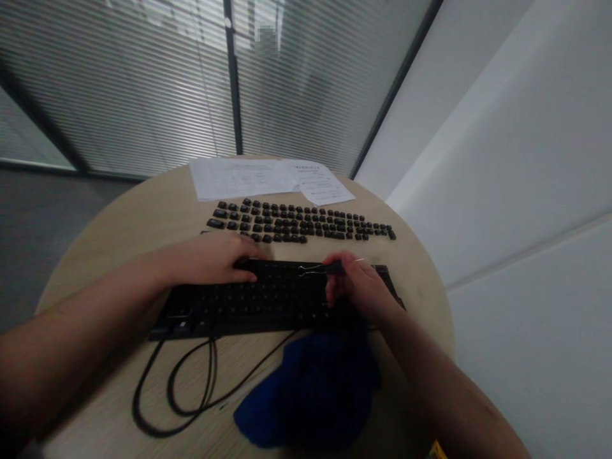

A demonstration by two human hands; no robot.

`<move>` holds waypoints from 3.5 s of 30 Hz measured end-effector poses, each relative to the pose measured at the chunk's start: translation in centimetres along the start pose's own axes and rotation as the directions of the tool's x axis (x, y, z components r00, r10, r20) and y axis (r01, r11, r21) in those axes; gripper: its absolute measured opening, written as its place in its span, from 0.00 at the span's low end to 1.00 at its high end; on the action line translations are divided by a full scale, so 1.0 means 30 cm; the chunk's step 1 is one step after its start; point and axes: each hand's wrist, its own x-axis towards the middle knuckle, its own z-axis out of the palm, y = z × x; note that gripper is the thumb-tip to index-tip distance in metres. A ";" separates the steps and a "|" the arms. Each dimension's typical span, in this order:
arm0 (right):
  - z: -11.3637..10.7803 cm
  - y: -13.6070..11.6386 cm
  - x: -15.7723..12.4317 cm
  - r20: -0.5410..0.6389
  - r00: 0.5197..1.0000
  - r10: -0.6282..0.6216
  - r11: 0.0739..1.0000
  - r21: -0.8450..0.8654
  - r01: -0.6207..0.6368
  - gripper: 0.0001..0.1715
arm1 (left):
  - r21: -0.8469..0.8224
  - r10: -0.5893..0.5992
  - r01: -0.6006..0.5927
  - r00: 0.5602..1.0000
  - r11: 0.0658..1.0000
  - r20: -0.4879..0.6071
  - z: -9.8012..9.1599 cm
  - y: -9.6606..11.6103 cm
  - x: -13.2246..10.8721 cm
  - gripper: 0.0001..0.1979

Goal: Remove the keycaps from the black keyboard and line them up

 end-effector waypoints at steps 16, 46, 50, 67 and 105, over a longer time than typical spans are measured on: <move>0.044 0.060 -0.042 0.131 0.985 -0.115 0.904 -0.397 0.158 0.25 | -0.092 0.052 -0.052 0.999 0.994 -0.005 0.029 -0.022 0.010 0.18; 0.032 0.077 -0.036 0.100 0.971 -0.216 0.899 -0.369 0.237 0.23 | -0.077 0.035 -0.034 0.999 0.996 0.003 0.025 -0.021 0.015 0.18; 0.046 0.075 -0.005 -0.052 0.985 -0.167 0.975 -0.155 0.157 0.29 | -0.082 0.072 -0.077 0.995 0.994 -0.067 0.016 0.006 0.010 0.18; 0.104 0.026 -0.037 0.135 0.991 0.016 0.988 0.148 -0.036 0.24 | -0.038 0.382 -0.418 0.860 0.908 -0.338 0.005 0.228 -0.017 0.08; 0.102 -0.228 0.029 0.102 0.987 -0.124 0.074 -0.991 0.112 0.16 | 0.071 0.254 -0.276 0.717 0.959 -0.648 -0.038 0.128 -0.052 0.11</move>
